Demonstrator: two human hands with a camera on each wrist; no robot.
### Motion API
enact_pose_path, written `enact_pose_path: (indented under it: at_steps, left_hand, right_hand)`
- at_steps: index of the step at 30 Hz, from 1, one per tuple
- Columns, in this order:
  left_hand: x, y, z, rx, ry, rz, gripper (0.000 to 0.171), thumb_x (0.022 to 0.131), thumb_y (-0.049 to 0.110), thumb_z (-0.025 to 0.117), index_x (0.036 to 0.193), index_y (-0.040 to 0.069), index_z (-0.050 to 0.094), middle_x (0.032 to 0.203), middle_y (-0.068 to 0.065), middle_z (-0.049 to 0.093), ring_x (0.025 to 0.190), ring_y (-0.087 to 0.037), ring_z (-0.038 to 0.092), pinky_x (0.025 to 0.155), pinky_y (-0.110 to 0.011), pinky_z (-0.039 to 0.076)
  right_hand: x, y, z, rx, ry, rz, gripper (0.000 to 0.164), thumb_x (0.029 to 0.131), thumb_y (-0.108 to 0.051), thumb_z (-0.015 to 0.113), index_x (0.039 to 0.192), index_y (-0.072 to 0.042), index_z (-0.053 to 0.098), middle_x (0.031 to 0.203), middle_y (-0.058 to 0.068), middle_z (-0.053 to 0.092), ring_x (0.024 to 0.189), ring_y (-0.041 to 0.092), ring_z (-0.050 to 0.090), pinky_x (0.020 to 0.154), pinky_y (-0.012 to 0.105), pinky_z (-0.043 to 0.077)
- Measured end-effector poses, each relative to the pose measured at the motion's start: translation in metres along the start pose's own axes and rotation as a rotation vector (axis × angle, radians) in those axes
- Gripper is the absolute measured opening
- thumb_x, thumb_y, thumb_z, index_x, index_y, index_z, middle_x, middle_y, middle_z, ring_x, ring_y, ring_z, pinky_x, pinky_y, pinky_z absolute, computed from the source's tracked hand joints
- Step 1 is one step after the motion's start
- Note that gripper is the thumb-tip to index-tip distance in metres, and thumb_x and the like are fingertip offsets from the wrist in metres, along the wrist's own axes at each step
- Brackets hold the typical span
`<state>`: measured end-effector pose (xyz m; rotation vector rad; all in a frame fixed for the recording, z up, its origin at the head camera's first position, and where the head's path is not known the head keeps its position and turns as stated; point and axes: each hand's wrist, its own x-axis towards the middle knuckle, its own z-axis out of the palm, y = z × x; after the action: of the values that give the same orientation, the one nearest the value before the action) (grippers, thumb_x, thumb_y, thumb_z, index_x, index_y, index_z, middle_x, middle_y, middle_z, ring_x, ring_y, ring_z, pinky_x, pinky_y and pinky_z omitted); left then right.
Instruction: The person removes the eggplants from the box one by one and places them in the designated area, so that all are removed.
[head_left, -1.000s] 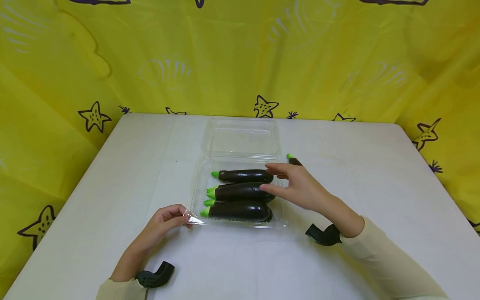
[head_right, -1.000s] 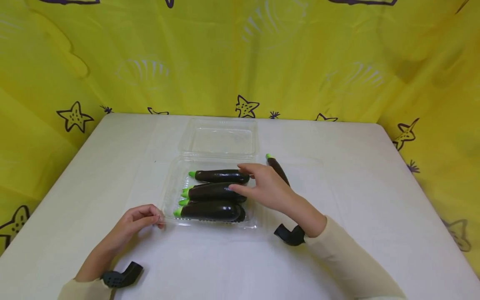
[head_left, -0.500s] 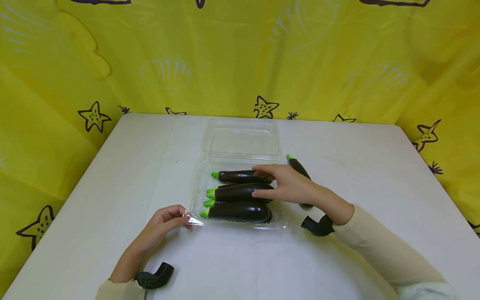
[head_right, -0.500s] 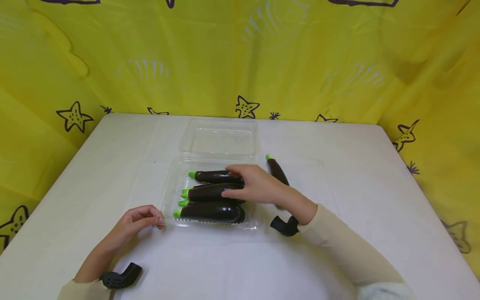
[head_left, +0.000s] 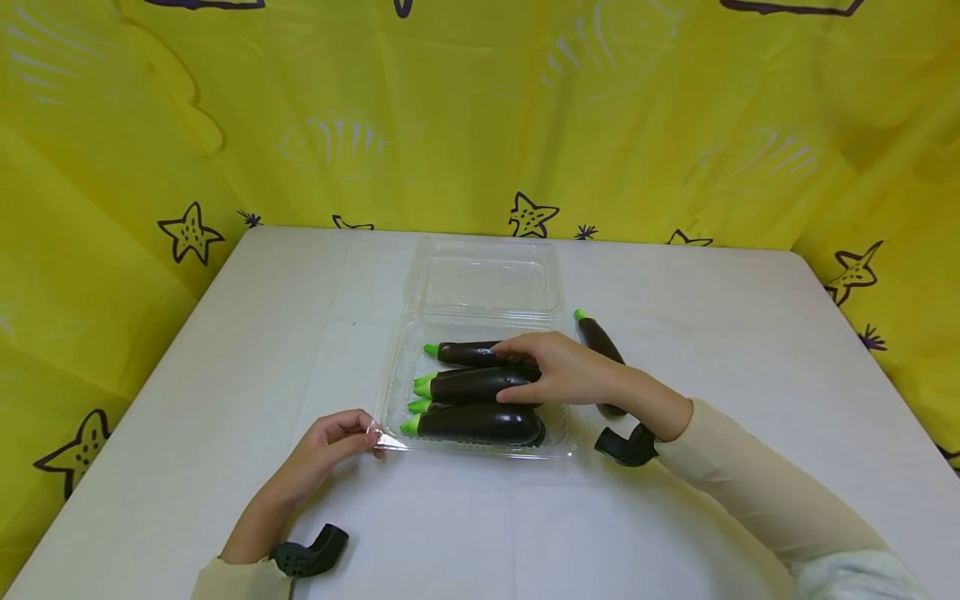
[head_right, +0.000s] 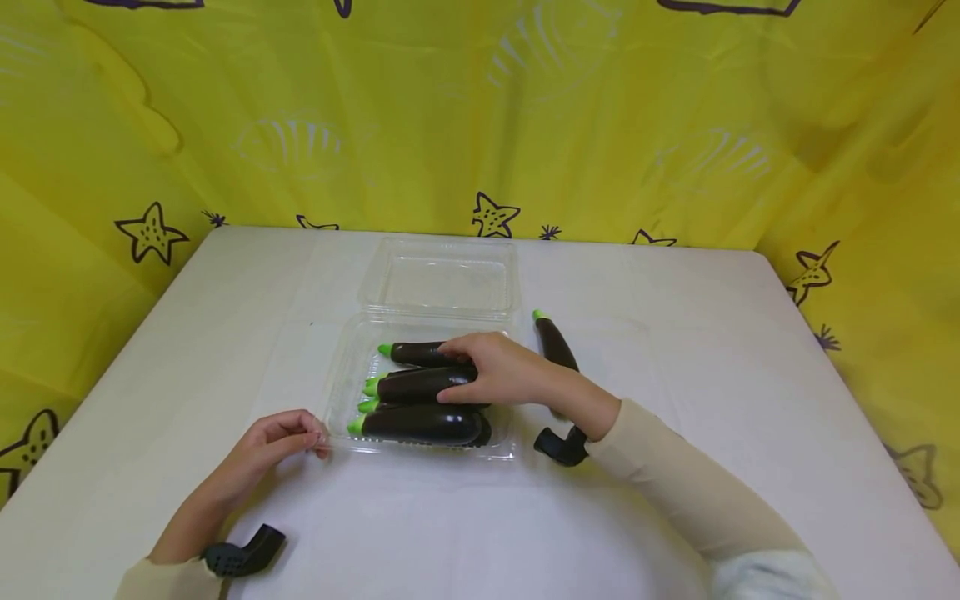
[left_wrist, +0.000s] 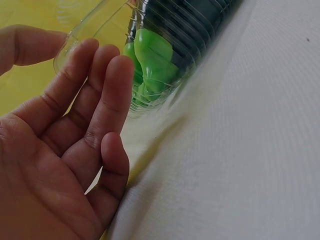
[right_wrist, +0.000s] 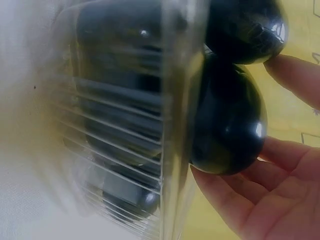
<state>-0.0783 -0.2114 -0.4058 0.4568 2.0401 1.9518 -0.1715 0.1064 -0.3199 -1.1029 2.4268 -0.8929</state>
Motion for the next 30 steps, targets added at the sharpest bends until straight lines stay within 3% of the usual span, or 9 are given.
enact_pose_path:
  at_steps: [11, 20, 30]
  left_hand:
    - [0.0008, -0.0008, 0.0003, -0.007, 0.0, 0.021, 0.009, 0.09, 0.001, 0.05, 0.084, -0.004, 0.054, 0.076, -0.005, 0.063, 0.076, -0.016, 0.059, 0.076, -0.025, 0.043]
    - [-0.0003, 0.0009, -0.0001, -0.012, -0.009, 0.045, 0.011, 0.091, -0.001, 0.048, 0.085, -0.01, 0.052, 0.077, -0.003, 0.063, 0.076, -0.016, 0.059, 0.076, -0.025, 0.044]
    - [-0.0002, 0.0006, 0.0, -0.01, -0.004, 0.02, 0.011, 0.091, 0.002, 0.049, 0.085, -0.005, 0.054, 0.078, -0.003, 0.063, 0.077, -0.016, 0.059, 0.077, -0.026, 0.043]
  right_hand:
    - [0.0065, 0.0008, 0.0024, 0.003, -0.038, 0.026, 0.058, 0.081, -0.031, 0.07, 0.125, 0.003, 0.051, 0.115, 0.011, 0.059, 0.101, 0.018, 0.057, 0.088, 0.036, 0.043]
    - [0.0079, 0.0021, 0.0057, -0.036, -0.048, 0.026, 0.051, 0.083, -0.029, 0.067, 0.121, 0.002, 0.056, 0.119, 0.011, 0.058, 0.107, 0.019, 0.053, 0.09, 0.035, 0.041]
    - [0.0079, 0.0007, 0.0069, -0.016, -0.02, -0.001, 0.042, 0.083, -0.024, 0.068, 0.114, 0.003, 0.061, 0.106, 0.009, 0.064, 0.078, 0.014, 0.051, 0.066, 0.025, 0.042]
